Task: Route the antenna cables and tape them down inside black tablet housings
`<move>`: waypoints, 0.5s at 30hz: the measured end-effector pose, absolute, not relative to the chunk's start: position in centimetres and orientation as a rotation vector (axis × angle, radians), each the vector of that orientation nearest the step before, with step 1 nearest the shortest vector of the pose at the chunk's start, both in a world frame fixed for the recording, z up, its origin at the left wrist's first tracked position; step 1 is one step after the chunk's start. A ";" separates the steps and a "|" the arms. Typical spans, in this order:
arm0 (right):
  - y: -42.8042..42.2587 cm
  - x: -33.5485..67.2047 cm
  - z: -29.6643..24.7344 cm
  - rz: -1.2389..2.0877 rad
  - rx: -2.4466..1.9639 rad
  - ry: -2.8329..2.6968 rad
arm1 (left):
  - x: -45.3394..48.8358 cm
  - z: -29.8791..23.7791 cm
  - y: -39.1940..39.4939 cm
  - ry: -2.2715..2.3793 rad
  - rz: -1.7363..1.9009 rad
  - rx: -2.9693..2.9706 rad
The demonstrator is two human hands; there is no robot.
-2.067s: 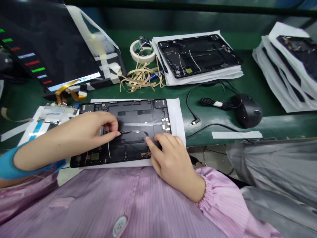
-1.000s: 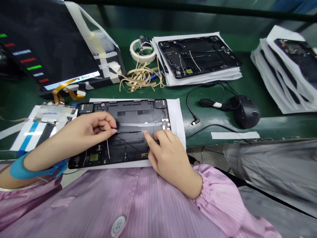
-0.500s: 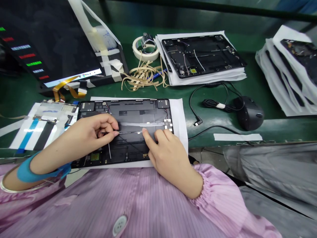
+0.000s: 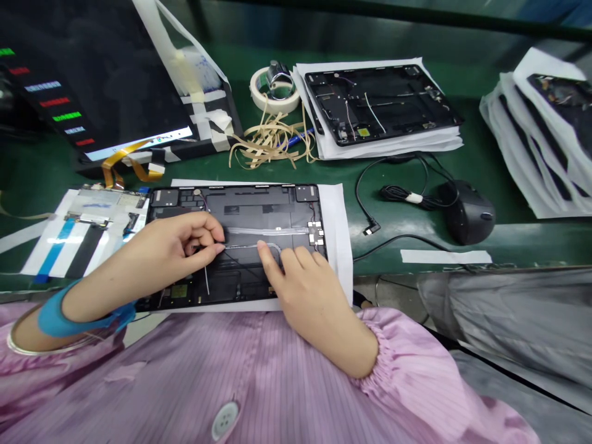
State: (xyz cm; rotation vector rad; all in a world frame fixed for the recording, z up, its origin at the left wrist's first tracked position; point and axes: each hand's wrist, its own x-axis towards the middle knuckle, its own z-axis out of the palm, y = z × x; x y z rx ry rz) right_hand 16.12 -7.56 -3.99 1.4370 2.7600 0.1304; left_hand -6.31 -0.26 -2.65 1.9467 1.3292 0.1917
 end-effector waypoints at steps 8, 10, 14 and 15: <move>-7.4 15.9 -3.9 0.107 1.426 2.774 | -6.7 -1.4 -0.4 1.355 0.130 1.999; -7.4 15.8 -3.9 0.127 1.428 2.772 | -7.0 -1.0 -0.2 1.372 0.088 2.000; -7.4 15.2 -3.9 0.167 1.423 2.787 | -7.4 -0.4 0.4 1.412 0.054 2.125; -7.4 15.0 -3.9 0.163 1.436 2.795 | -7.4 -0.4 0.5 1.408 0.059 2.169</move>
